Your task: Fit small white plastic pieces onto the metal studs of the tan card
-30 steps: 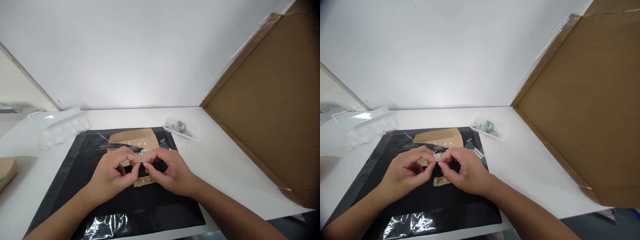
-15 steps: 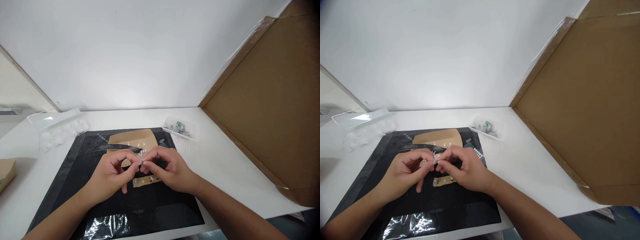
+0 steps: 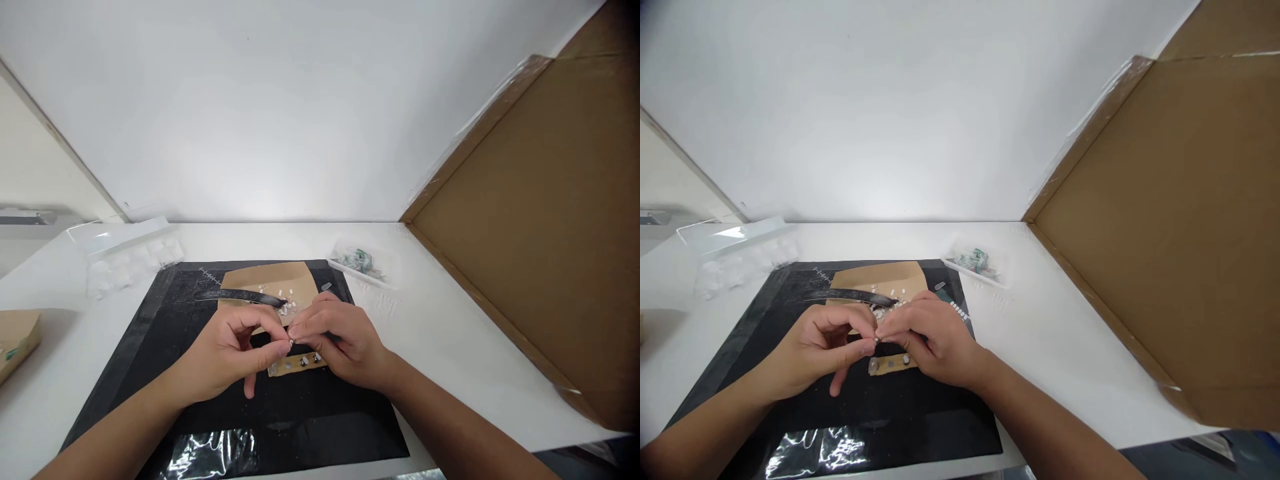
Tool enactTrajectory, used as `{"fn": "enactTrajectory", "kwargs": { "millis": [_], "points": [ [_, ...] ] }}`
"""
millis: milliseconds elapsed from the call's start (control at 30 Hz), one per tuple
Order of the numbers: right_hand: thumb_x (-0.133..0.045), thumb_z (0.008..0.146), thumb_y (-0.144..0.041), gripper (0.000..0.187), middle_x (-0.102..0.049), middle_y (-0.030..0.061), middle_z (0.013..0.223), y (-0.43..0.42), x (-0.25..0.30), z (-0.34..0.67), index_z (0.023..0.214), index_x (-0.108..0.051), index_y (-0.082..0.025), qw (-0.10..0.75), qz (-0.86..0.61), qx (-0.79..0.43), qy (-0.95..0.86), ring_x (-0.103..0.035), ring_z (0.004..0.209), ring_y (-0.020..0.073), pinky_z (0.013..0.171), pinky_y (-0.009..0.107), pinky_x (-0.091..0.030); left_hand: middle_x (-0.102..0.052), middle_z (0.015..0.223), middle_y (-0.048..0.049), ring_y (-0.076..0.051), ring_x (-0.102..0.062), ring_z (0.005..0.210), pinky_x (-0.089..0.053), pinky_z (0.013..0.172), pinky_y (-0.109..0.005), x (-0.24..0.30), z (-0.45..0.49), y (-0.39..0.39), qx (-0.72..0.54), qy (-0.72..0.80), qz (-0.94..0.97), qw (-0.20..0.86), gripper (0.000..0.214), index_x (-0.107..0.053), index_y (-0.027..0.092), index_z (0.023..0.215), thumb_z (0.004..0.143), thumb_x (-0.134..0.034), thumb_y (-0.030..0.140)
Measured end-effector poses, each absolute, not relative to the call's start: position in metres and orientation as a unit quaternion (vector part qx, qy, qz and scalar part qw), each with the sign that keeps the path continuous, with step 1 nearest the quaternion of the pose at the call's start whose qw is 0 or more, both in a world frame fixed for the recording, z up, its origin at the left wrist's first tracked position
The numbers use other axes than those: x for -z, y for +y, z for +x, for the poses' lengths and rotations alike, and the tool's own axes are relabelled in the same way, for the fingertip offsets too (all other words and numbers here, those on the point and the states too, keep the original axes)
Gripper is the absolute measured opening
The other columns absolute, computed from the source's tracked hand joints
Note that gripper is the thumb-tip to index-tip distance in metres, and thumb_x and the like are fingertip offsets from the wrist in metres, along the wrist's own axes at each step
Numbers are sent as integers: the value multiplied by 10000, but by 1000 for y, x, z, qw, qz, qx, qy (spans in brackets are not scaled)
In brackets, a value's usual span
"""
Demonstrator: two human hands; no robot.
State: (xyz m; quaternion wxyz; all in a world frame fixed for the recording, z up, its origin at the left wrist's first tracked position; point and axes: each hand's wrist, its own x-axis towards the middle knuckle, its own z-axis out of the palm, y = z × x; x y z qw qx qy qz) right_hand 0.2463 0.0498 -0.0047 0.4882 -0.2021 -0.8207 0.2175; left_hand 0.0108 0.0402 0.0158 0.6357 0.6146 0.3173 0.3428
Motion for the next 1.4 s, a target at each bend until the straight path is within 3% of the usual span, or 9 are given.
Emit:
{"fn": "enactTrajectory", "kwargs": {
  "millis": [200,333,567,833,1100,1400],
  "points": [
    [-597,995,-34,227,-826,62,1018,50,5,248,1092,-719,-199,493,-176,-106,-846,-766,855,149,799,330,-477,-655,925,-32,-91,-655,650,-573,416,-127,-15,9,38,-363,303,707,525,28,-766,176,951,928,-754,164],
    [-559,1046,-88,191,-824,48,971,46,5,245,1058,-714,-199,494,-187,-58,-847,-749,805,144,764,331,-444,-677,899,-39,-120,-650,778,-509,458,-98,-13,11,38,-398,277,772,411,150,-743,192,949,890,-735,55],
    [-537,1062,-120,209,-824,39,966,44,4,244,1078,-705,-243,489,-211,0,-846,-753,796,152,732,340,-455,-681,877,-48,-138,-654,773,-496,454,-125,-11,15,37,-435,274,786,343,174,-729,195,952,871,-740,41],
    [-555,1002,-73,286,-811,21,942,43,7,243,1147,-676,-287,495,-230,-5,-838,-743,791,154,742,346,-444,-681,867,-51,-136,-652,753,-486,431,-121,-11,17,34,-458,289,785,302,161,-721,197,950,873,-730,55],
    [-617,967,-67,255,-789,27,924,44,11,241,1128,-663,-259,514,-228,-32,-826,-710,758,169,746,365,-417,-683,969,-58,-91,-637,663,-506,415,-113,-10,15,34,-461,296,777,311,174,-749,204,1038,912,-734,85],
    [-607,966,-60,263,-767,15,898,43,13,237,1124,-643,-267,504,-229,-32,-832,-702,768,172,741,365,-425,-664,940,-76,-148,-652,805,-566,482,-137,-5,13,36,-450,268,799,295,178,-716,191,1042,912,-707,69]
  ]
}}
